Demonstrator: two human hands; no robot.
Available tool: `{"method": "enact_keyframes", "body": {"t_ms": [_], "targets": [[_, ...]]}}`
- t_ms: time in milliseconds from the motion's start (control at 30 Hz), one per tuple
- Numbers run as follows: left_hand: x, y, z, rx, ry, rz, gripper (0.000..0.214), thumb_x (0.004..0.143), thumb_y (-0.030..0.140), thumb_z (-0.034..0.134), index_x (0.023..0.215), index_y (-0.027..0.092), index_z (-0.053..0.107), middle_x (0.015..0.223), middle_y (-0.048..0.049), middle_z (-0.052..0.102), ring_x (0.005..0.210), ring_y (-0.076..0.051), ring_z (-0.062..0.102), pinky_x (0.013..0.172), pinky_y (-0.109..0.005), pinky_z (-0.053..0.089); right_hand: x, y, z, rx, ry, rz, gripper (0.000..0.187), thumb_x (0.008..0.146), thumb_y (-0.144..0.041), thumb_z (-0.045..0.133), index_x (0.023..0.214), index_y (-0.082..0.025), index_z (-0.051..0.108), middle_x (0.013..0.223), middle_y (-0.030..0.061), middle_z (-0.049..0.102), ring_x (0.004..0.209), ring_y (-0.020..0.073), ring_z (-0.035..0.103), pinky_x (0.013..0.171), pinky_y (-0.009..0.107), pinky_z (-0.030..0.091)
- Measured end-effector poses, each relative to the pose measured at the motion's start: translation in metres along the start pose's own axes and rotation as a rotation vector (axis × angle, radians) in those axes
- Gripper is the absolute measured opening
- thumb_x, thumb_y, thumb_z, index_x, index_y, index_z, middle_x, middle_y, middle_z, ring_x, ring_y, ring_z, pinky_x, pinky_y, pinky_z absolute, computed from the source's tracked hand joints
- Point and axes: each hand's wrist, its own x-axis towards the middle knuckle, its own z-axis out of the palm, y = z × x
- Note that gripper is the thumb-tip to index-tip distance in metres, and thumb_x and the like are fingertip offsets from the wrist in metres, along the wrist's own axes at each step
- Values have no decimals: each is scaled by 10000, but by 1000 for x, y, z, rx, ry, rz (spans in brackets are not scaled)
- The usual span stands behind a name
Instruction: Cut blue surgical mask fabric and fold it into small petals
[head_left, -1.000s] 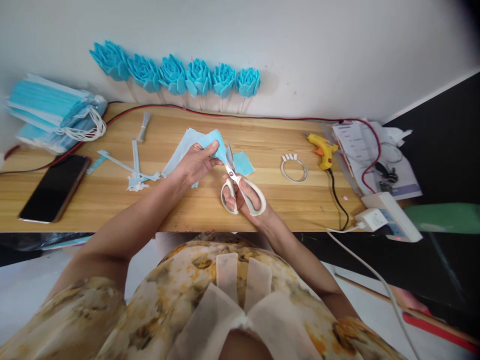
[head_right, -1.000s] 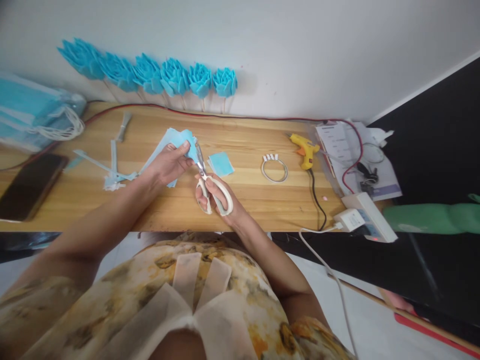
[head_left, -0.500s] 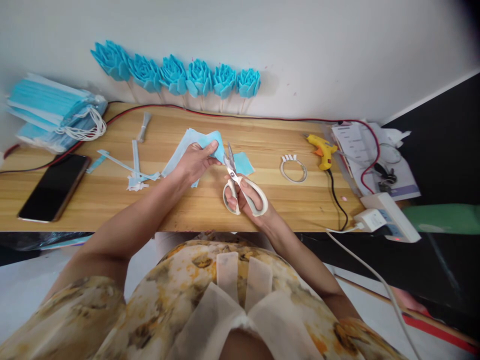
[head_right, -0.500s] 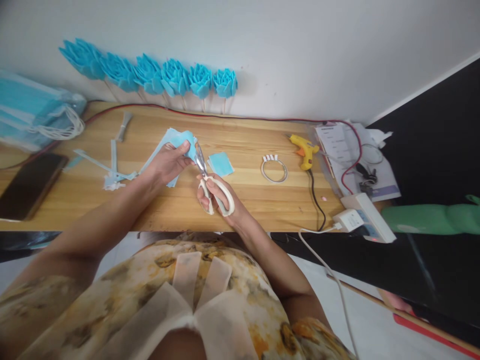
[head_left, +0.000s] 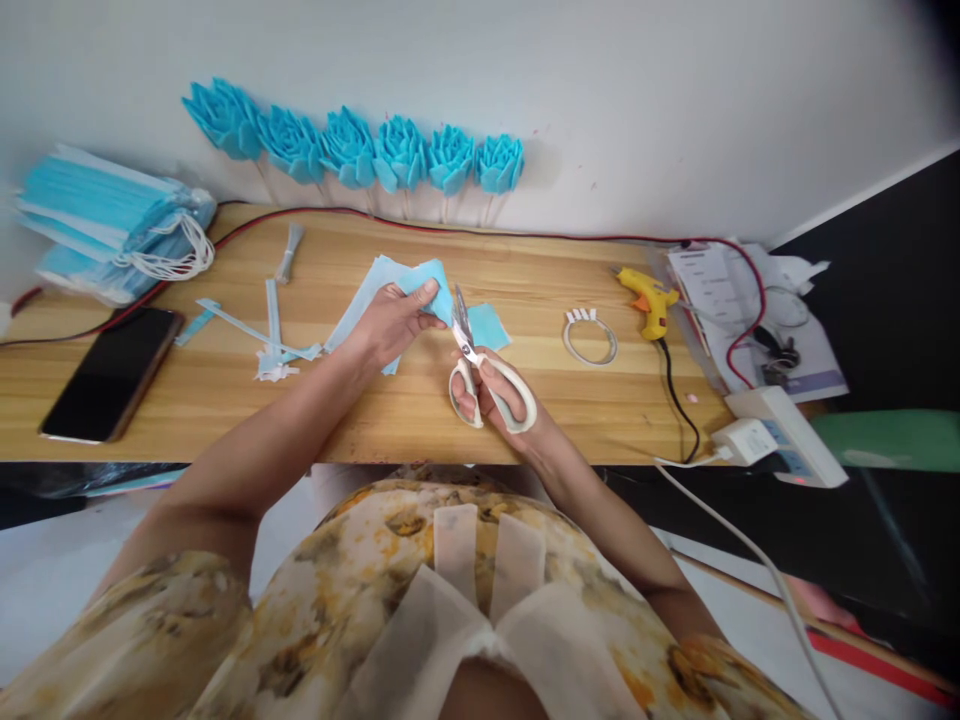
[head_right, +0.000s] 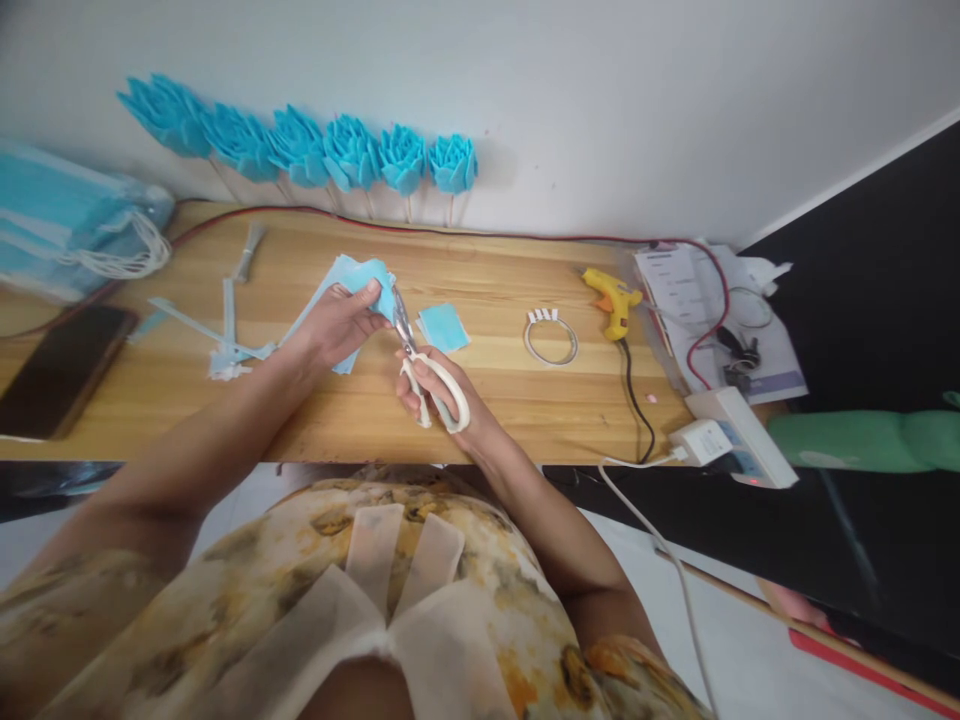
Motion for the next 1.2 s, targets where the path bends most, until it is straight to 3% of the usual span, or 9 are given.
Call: {"method": "enact_keyframes", "body": {"t_ms": [133, 333, 467, 667, 967, 1200], "targets": [[0, -2, -1, -6, -56, -14, 435, 593, 427, 1001, 756, 139, 719, 699, -4, 739, 616, -124, 698, 572, -219, 590, 2, 0, -2, -5, 2, -10, 520, 837, -616, 748, 1129, -212, 598, 797, -12, 633, 580, 110, 492, 496, 257, 370], [-1, -6, 0, 45, -124, -24, 432, 611, 478, 982, 717, 148, 724, 671, -11, 736, 591, -130, 692, 581, -229, 592, 6, 0, -5, 11, -14, -22, 525, 842, -612, 751, 1140, -210, 592, 807, -14, 643, 595, 106, 504, 512, 251, 390], [-4, -5, 5, 58, -181, -38, 412, 616, 454, 987, 685, 138, 731, 662, -29, 741, 580, -130, 685, 597, -237, 598, 11, -3, -7, 13, -36, -45, 478, 844, -621, 742, 1042, -213, 591, 816, -9, 648, 606, 108, 511, 525, 259, 403], [-3, -6, 3, 74, -167, -48, 427, 618, 473, 982, 680, 140, 721, 656, -37, 741, 574, -143, 692, 579, -240, 589, 13, -4, -7, 28, -20, -31, 515, 823, -634, 745, 1094, -217, 608, 763, -24, 618, 575, 104, 474, 505, 256, 379], [-1, -6, 1, 95, -193, -33, 446, 618, 493, 978, 701, 125, 739, 686, -65, 757, 593, -154, 702, 586, -244, 581, 8, -5, 2, 73, 48, -12, 606, 763, -701, 782, 1068, -208, 608, 658, -56, 576, 464, 57, 348, 425, 217, 247], [-1, -6, 0, 107, -185, -40, 439, 610, 502, 978, 677, 145, 730, 641, -36, 733, 566, -132, 674, 576, -228, 576, 7, -5, 7, 34, 84, -41, 590, 770, -699, 775, 1051, -210, 605, 627, -68, 560, 425, 45, 333, 389, 213, 227]]}}
